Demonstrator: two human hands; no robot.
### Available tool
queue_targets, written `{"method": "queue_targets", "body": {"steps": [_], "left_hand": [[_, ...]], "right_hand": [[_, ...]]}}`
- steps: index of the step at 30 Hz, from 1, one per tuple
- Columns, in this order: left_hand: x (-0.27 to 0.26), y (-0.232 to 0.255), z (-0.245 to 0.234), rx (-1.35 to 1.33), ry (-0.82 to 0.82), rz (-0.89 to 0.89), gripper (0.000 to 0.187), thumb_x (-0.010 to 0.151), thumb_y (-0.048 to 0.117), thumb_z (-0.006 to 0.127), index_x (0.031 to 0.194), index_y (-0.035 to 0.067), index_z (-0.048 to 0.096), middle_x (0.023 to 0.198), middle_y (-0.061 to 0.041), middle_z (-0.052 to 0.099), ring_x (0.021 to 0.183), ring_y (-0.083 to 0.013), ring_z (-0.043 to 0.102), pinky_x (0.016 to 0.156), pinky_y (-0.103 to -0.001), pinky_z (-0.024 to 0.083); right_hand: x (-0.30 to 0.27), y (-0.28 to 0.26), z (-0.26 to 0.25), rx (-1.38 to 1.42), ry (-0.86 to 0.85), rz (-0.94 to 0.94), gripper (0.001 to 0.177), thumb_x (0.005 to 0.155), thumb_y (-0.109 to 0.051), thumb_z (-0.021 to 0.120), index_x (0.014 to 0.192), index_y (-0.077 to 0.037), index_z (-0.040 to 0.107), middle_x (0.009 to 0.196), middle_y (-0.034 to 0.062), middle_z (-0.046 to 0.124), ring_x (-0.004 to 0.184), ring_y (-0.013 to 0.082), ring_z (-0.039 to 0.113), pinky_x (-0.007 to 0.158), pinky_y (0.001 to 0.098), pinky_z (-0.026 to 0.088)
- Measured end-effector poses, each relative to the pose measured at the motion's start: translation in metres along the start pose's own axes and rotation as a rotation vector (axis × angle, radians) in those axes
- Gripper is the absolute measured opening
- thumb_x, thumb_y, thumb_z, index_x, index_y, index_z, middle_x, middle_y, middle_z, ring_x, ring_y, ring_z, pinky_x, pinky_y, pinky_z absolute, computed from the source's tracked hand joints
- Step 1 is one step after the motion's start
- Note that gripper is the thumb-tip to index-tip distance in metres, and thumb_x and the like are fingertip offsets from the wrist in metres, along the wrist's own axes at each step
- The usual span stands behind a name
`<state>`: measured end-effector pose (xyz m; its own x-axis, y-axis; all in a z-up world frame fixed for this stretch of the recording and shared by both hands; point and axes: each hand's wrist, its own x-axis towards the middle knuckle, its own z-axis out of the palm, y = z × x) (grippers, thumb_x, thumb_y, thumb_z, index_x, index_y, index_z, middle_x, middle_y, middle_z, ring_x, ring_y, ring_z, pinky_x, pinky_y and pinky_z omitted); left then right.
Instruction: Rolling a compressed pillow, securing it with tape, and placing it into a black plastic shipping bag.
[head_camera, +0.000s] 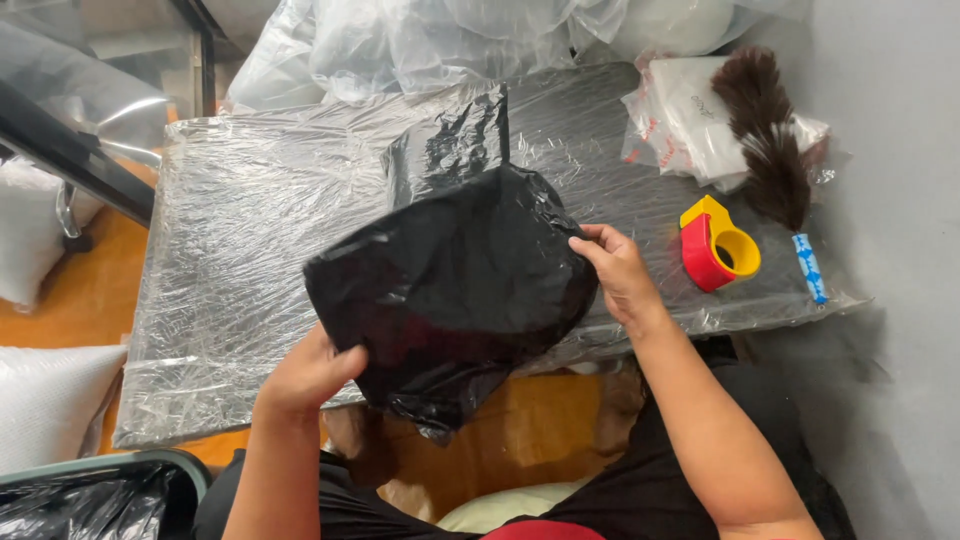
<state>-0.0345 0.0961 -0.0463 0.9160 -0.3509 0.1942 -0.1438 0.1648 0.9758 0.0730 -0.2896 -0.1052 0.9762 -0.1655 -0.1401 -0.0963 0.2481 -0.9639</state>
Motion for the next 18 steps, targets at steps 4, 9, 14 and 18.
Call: {"method": "queue_targets", "body": {"steps": [4,9,14,18], "left_hand": [[0.008,0.015,0.025,-0.455,-0.408,0.195,0.108,0.074,0.093,0.054,0.097,-0.011,0.072,0.079,-0.027,0.073,0.072,-0.0341,0.076,0.066,-0.041,0.061],[0.043,0.017,0.048,-0.07,-0.046,0.115,0.073,0.105,0.053,0.039,0.139,-0.01,0.051,0.111,-0.024,0.073,0.1,-0.0295,0.072,0.076,-0.039,0.058],[0.051,-0.005,0.083,0.03,-0.046,0.092,0.058,0.104,0.037,0.052,0.147,-0.002,0.049,0.13,-0.021,0.063,0.12,-0.0291,0.059,0.097,-0.045,0.052],[0.055,0.001,0.101,0.045,0.056,0.123,0.017,0.096,0.012,0.072,0.107,0.0,0.073,0.084,-0.008,0.073,0.082,-0.015,0.063,0.071,-0.031,0.054]], "right_hand": [[-0.014,-0.023,-0.01,0.113,-0.187,-0.113,0.019,0.09,-0.002,0.075,0.108,-0.003,0.069,0.083,0.0044,0.068,0.078,0.0122,0.07,0.075,0.0259,0.058],[-0.054,-0.049,-0.007,-0.13,-0.504,-0.256,0.026,0.086,0.005,0.076,0.111,0.003,0.068,0.084,0.0049,0.066,0.082,0.0112,0.063,0.08,0.0294,0.054],[-0.065,-0.045,0.011,-0.214,-0.607,-0.325,0.027,0.087,0.001,0.077,0.113,0.002,0.071,0.074,0.0072,0.067,0.07,0.0109,0.063,0.069,0.0271,0.055],[-0.06,-0.04,0.012,-0.26,-0.563,-0.385,0.026,0.088,-0.003,0.079,0.113,0.0,0.072,0.075,0.0063,0.074,0.069,0.0062,0.062,0.066,0.0239,0.054]]}}
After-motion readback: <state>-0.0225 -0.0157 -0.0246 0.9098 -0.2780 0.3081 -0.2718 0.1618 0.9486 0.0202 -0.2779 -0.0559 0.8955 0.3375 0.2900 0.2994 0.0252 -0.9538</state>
